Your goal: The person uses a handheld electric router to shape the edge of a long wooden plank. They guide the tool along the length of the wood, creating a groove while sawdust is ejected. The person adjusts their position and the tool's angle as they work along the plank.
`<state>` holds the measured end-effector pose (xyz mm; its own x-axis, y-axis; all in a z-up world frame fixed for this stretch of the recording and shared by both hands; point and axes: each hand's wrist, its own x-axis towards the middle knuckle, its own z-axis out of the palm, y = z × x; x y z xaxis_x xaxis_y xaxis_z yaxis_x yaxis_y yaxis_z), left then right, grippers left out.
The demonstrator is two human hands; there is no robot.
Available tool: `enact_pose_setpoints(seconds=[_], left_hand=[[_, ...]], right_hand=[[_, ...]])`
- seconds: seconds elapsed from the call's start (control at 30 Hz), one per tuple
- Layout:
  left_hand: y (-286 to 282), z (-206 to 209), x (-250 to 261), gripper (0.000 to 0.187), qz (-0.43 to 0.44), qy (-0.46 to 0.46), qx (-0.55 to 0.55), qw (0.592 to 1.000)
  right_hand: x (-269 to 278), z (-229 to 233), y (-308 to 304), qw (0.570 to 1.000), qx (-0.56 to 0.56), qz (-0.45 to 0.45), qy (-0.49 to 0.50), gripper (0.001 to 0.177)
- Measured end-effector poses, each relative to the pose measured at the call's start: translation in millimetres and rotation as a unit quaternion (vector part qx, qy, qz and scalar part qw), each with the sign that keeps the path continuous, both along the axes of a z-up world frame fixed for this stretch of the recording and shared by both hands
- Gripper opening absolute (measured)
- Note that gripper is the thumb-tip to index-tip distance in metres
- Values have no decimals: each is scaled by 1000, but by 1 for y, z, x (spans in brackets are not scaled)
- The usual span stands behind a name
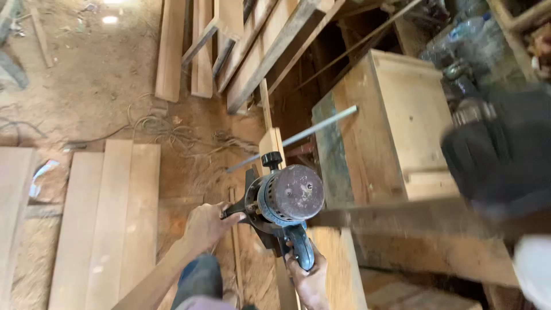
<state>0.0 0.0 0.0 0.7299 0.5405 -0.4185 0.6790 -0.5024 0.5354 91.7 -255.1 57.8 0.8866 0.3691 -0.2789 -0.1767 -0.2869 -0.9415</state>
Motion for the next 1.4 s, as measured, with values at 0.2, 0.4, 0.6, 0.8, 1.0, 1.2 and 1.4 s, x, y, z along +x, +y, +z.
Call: enact_pose_setpoints(seconds=[0.2, 0.4, 0.6, 0.8, 1.0, 1.2, 1.4], left_hand=[[108, -25, 88, 68, -55, -10, 107, 993], [178, 11, 145, 64, -61, -18, 81, 995], [210, -26, 202, 59, -68, -86, 127, 986], [210, -41, 224, 64, -92, -37, 158, 982], [205, -32, 207, 61, -59, -82, 133, 986], [206, -55, 213, 63, -62, -110, 161, 979], [200, -58, 207, 64, -66, -111, 163, 978]], right_hand=[[83, -2, 99, 999, -23, 41, -8, 11], [137, -19, 185, 980, 153, 12, -124, 20], [171, -42, 213, 975, 180, 4, -131, 18], [176, -32, 224, 978, 172, -19, -112, 16], [186, -90, 204, 975, 175, 7, -140, 15], [188, -101, 200, 971, 207, 6, -123, 20], [181, -92, 196, 972, 199, 6, -122, 17]])
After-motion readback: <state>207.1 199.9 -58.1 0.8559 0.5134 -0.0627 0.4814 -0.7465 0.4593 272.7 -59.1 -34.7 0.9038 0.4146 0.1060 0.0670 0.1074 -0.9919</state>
